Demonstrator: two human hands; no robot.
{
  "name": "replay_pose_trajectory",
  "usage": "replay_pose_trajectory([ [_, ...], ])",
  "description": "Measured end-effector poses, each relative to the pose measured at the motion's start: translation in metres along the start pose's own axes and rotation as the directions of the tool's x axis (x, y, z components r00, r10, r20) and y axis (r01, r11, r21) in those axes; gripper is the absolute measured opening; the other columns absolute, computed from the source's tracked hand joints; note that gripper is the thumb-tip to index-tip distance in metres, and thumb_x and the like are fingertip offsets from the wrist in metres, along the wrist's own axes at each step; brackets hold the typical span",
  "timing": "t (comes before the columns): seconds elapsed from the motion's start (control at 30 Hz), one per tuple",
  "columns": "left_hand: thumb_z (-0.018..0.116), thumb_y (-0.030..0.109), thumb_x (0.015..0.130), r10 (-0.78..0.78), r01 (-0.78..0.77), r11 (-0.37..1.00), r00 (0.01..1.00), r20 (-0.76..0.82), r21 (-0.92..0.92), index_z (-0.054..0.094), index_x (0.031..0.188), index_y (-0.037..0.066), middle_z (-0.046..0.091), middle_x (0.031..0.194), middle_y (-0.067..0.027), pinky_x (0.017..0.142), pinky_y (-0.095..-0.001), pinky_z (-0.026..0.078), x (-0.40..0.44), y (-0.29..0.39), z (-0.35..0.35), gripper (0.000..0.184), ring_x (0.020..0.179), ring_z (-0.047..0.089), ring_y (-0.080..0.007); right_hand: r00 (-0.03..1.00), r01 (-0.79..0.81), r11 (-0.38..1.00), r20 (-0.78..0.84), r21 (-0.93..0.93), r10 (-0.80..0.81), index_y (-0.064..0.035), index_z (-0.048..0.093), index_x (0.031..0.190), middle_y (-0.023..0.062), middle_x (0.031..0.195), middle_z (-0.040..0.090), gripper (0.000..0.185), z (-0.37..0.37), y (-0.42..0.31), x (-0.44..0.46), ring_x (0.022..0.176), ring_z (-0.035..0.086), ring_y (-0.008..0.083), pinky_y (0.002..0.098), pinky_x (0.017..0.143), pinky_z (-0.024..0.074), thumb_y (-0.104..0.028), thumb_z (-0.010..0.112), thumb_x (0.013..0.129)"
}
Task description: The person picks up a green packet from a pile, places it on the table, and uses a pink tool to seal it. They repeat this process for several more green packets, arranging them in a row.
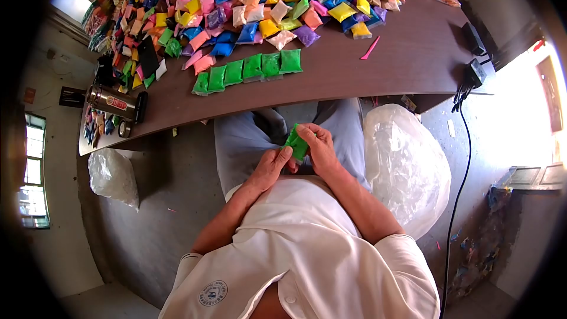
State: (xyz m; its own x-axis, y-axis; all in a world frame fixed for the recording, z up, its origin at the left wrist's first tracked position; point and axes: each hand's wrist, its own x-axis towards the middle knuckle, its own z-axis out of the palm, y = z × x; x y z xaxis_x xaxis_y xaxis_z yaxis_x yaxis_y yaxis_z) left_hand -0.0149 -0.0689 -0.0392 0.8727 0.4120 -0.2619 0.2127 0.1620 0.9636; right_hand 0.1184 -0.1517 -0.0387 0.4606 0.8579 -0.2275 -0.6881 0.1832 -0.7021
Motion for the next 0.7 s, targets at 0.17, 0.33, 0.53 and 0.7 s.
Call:
replay_pose_trajectory([
  [0.17, 0.045, 0.047, 0.09, -0.006, 0.005, 1.0, 1.0, -0.011, -0.023, 0.056, 0.071, 0.0, 0.058, 0.067, -0.0069, 0.063, -0.0254, 0.047, 0.0, -0.001, 0.0, 0.051, 0.063, 0.055, -0.0131, 0.999, -0.044, 0.998, -0.001, 0.041, 0.044, 0.0022, 0.058, 0.095, 0.0082, 0.082, 0.06, 0.024, -0.003, -0.001, 0.001, 0.069, 0.058, 0.0156, 0.0275, 0.062, 0.0482, -0.02, 0.052, 0.088],
  [0.33, 0.045, 0.046, 0.09, -0.007, 0.004, 0.998, 0.998, -0.055, -0.061, 0.056, 0.071, 0.0, 0.058, 0.066, -0.0073, 0.062, -0.0253, 0.046, -0.001, -0.004, 0.0, 0.051, 0.062, 0.055, -0.0132, 0.984, -0.111, 0.991, 0.135, -0.07, 0.119, 0.0032, 0.057, 0.094, 0.0114, 0.078, 0.06, 0.024, -0.002, -0.004, -0.004, 0.062, 0.059, 0.0195, 0.0304, 0.054, 0.0486, -0.019, 0.051, 0.09],
  [0.53, 0.045, 0.046, 0.091, 0.025, -0.03, 0.997, 0.998, -0.062, -0.07, 0.056, 0.069, 0.001, 0.058, 0.066, -0.0071, 0.061, -0.0253, 0.046, -0.001, -0.002, -0.001, 0.051, 0.062, 0.055, -0.0132, 0.977, -0.147, 0.989, 0.156, 0.015, 0.143, 0.0035, 0.057, 0.095, 0.0116, 0.074, 0.06, 0.025, 0.006, -0.008, -0.006, 0.061, 0.059, 0.0193, 0.0293, 0.054, 0.0485, -0.02, 0.052, 0.09],
  [0.7, 0.043, 0.046, 0.091, 0.031, -0.033, 0.999, 0.996, -0.086, -0.023, 0.057, 0.072, 0.0, 0.058, 0.067, -0.0067, 0.061, -0.0252, 0.045, -0.002, -0.002, -0.002, 0.052, 0.062, 0.055, -0.0129, 0.957, -0.137, 0.973, 0.227, -0.184, 0.178, 0.0026, 0.055, 0.092, 0.0101, 0.07, 0.06, 0.026, -0.004, -0.003, -0.008, 0.058, 0.059, 0.0173, 0.0263, 0.051, 0.0476, -0.023, 0.053, 0.09],
])
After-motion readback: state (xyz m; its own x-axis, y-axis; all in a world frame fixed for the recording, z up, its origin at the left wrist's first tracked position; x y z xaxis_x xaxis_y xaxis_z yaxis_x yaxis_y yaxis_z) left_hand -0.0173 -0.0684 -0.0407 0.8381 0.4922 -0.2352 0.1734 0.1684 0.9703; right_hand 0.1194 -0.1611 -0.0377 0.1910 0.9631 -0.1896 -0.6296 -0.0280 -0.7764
